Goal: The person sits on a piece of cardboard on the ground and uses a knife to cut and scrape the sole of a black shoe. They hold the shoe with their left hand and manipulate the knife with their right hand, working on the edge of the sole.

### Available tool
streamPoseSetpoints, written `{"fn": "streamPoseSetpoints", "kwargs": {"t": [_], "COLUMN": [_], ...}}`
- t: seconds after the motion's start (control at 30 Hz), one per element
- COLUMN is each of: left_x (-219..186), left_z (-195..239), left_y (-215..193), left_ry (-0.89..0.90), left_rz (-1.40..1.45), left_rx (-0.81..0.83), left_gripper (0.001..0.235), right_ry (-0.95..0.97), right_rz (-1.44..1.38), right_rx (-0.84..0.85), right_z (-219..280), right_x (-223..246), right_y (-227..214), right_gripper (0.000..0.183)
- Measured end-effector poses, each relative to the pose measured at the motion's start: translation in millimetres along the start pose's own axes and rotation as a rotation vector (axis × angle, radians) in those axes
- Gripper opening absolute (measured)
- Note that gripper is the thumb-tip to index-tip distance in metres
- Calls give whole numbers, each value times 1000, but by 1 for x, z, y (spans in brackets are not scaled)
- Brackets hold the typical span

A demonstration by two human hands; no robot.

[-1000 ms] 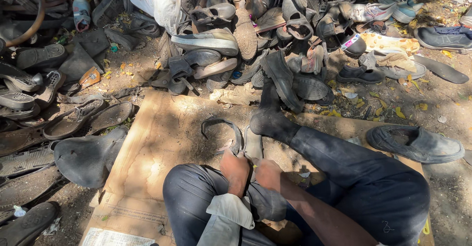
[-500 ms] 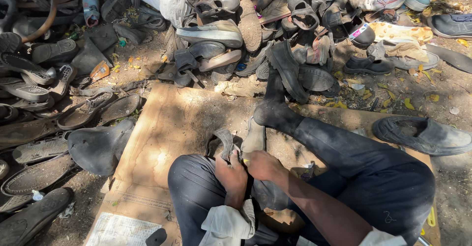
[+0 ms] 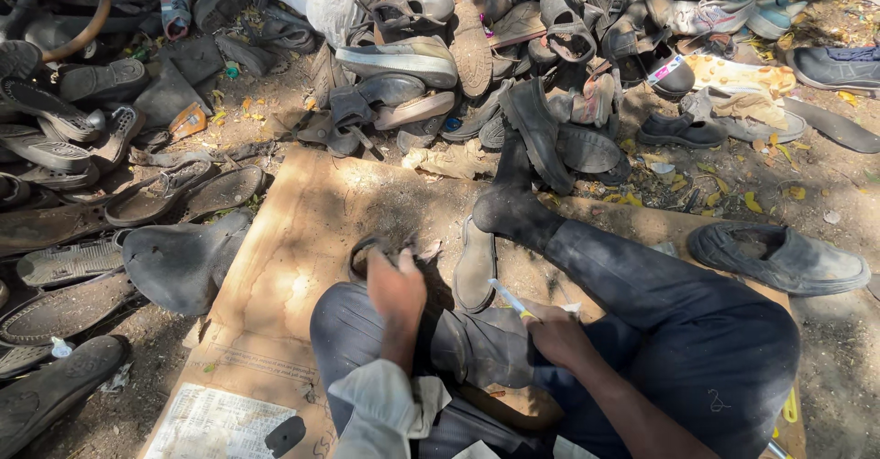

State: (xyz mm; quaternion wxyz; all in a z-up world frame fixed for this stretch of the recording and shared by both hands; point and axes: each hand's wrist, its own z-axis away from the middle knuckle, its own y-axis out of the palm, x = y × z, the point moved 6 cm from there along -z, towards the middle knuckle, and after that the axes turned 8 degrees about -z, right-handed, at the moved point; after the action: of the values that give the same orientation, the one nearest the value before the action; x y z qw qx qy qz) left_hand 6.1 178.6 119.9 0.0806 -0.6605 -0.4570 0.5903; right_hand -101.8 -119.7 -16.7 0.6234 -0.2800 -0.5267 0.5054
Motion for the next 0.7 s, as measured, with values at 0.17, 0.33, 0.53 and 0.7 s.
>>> {"fn": "streamPoseSetpoints", "kwargs": {"t": [0.17, 0.33, 0.53, 0.7], "left_x": [-4, 3, 4, -179], "left_z": [10, 15, -27, 108], "left_y": [97, 93, 11, 33], "left_ry": [3, 37, -297, 505], "left_rz": [-218, -297, -143, 343], "left_rx": [671, 603, 132, 353], "left_gripper": [48, 32, 37, 52], "right_ry": [415, 241, 209, 95], "right_rz": [-746, -836, -683, -571], "right_rx": [89, 55, -12, -113], "right_z": [-34, -43, -25, -39], "right_x": [29, 47, 43, 42], "right_y": [-8, -14, -26, -15], "right_gripper": [50, 50, 48, 45]}}
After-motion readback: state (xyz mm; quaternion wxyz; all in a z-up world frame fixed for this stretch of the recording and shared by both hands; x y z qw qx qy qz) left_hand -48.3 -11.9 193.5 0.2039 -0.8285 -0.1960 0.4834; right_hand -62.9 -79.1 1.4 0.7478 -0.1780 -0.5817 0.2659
